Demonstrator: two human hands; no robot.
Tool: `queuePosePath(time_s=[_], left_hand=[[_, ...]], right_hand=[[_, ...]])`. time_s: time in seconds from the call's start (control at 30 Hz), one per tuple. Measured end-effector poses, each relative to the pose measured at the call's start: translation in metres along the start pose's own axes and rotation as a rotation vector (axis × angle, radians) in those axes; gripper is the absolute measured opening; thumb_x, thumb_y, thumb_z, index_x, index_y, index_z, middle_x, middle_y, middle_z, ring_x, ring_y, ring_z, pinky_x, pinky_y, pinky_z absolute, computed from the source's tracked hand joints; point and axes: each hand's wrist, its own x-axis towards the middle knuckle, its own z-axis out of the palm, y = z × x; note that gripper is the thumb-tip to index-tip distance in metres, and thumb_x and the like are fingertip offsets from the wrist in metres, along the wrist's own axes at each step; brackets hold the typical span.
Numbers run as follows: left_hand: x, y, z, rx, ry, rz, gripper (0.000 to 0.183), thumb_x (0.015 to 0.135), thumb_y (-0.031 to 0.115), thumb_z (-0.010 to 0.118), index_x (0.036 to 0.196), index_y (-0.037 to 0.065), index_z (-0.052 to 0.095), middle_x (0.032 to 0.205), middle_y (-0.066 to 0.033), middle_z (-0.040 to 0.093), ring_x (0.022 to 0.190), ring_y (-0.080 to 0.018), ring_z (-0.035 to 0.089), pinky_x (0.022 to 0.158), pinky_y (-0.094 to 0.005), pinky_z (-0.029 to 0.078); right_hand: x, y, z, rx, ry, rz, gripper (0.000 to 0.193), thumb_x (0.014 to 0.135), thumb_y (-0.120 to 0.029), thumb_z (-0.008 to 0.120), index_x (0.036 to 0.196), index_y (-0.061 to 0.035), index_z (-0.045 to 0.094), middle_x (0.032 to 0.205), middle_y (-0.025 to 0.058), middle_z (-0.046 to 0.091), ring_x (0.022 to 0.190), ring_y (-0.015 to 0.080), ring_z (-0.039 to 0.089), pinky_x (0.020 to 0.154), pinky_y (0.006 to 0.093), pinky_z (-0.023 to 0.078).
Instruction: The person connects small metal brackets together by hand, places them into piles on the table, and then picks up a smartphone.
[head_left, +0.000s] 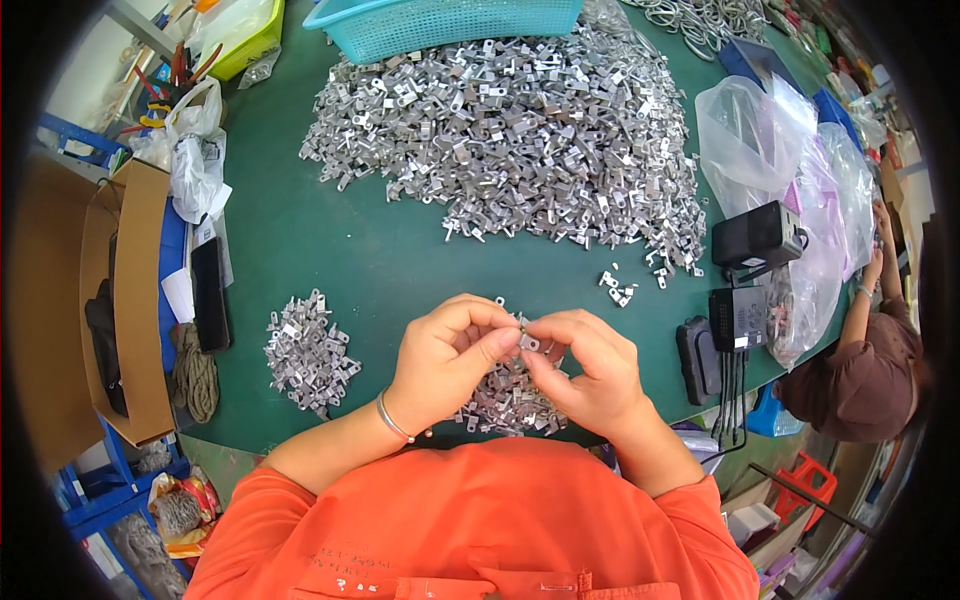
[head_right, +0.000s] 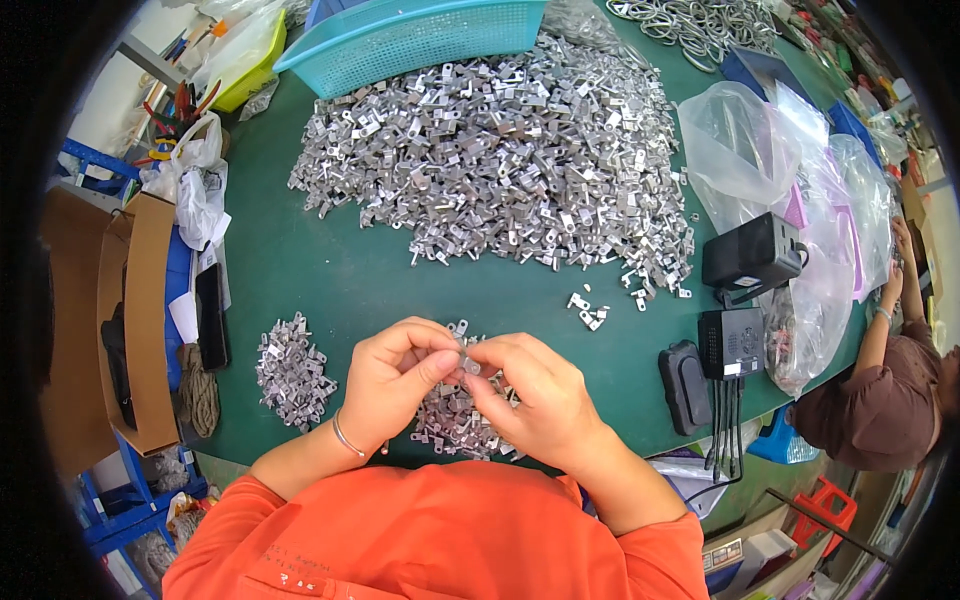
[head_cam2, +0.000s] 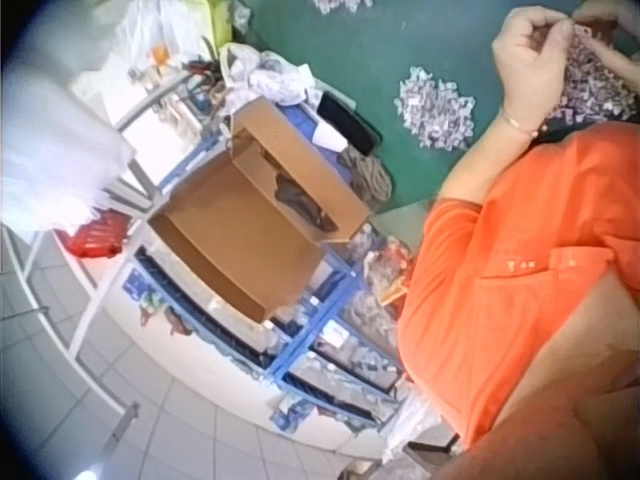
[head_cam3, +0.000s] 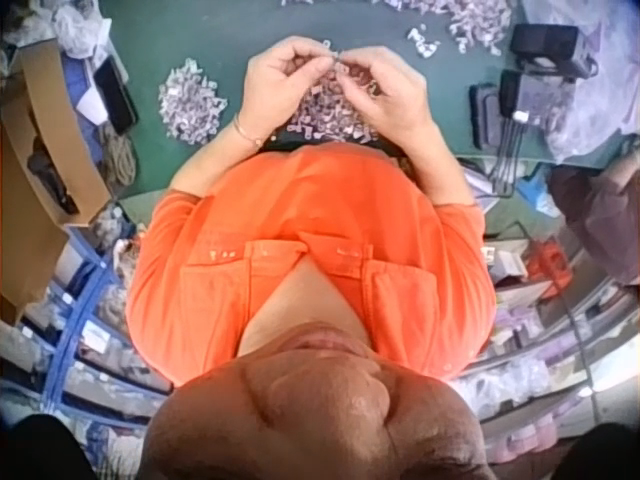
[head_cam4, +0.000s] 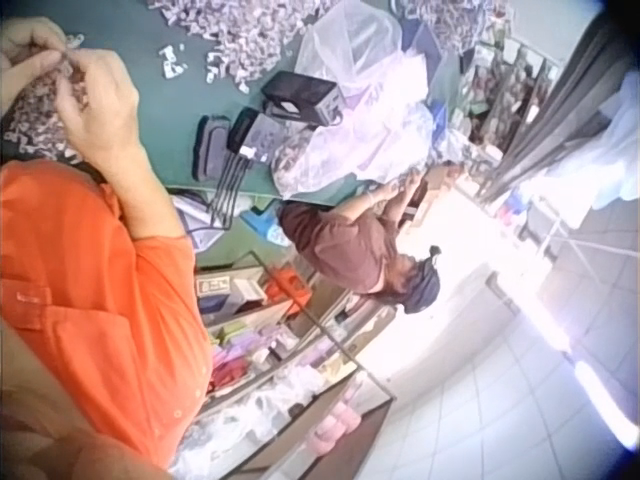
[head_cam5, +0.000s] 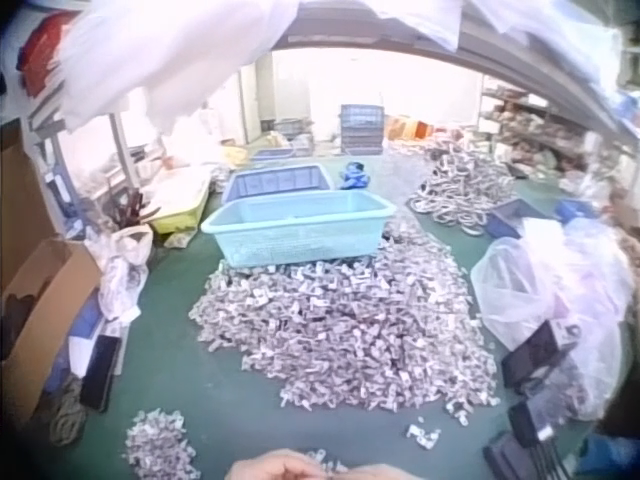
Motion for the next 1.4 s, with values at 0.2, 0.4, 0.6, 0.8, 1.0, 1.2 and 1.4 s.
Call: queuePosePath(time_s=[0.2,0.4,0.6,0.8,1.0,1.2,1.4], left_hand=[[0.002,0.004,-0.003,-0.239,0.005,-0.188,0.013,0.092,0.002,0.058,0.099,-0.005,0.065,0.101,-0.0088,0.061,0.082,-0.0153,0.066,0.074,-0.0259,0.055],[0.000,0.004,-0.004,-0.245,-0.013,-0.180,0.013,0.091,0.000,0.057,0.100,-0.005,0.065,0.102,-0.0093,0.061,0.085,-0.0168,0.066,0.077,-0.0268,0.056],[-0.001,0.003,-0.004,-0.260,-0.052,-0.134,0.015,0.089,-0.002,0.059,0.103,-0.006,0.062,0.103,-0.0086,0.061,0.091,-0.0155,0.064,0.081,-0.0265,0.054],[-0.002,0.003,-0.001,-0.200,-0.078,-0.061,0.019,0.083,-0.010,0.062,0.101,-0.004,0.061,0.107,-0.0122,0.060,0.097,-0.0171,0.062,0.085,-0.0299,0.053],[-0.005,-0.003,-0.001,-0.116,-0.063,0.108,0.021,0.081,-0.012,0.062,0.100,-0.004,0.061,0.109,-0.0113,0.056,0.099,-0.0181,0.061,0.086,-0.0298,0.055],[-0.005,-0.003,0.003,-0.076,-0.038,0.162,0.022,0.080,-0.014,0.061,0.100,-0.004,0.061,0.109,-0.0117,0.056,0.099,-0.0189,0.061,0.085,-0.0296,0.055],[0.002,-0.003,-0.002,0.127,0.052,0.240,0.024,0.079,-0.012,0.062,0.100,-0.002,0.061,0.107,-0.0108,0.056,0.092,-0.0148,0.059,0.077,-0.0249,0.050]], right_hand=[[0.003,-0.001,0.001,-0.020,0.046,-0.005,0.016,0.076,0.004,0.069,0.092,-0.0006,0.067,0.083,0.0100,0.066,0.069,0.0186,0.064,0.057,0.0271,0.052],[0.003,0.001,0.002,-0.016,0.060,-0.043,0.017,0.074,0.006,0.071,0.090,0.0020,0.066,0.080,0.0093,0.066,0.065,0.0148,0.061,0.057,0.0240,0.048],[0.003,0.003,0.002,-0.032,0.107,-0.114,0.019,0.073,0.009,0.069,0.089,0.0001,0.066,0.084,0.0102,0.066,0.073,0.0206,0.064,0.062,0.0284,0.052],[0.001,0.004,0.002,0.018,0.100,-0.107,0.019,0.071,0.009,0.070,0.088,0.0004,0.066,0.083,0.0107,0.066,0.072,0.0203,0.064,0.061,0.0279,0.051],[-0.002,0.002,0.005,0.021,0.120,-0.073,0.019,0.071,0.007,0.073,0.088,0.0004,0.066,0.084,0.0105,0.066,0.067,0.0173,0.063,0.057,0.0261,0.051],[-0.004,0.003,0.002,0.025,0.104,-0.090,0.020,0.071,0.007,0.073,0.089,0.0007,0.066,0.084,0.0105,0.066,0.068,0.0176,0.063,0.058,0.0269,0.051],[0.003,0.026,-0.012,-0.317,0.169,-0.116,0.016,0.071,0.006,0.070,0.084,-0.0013,0.064,0.081,0.0114,0.065,0.073,0.0274,0.064,0.065,0.0334,0.052]])
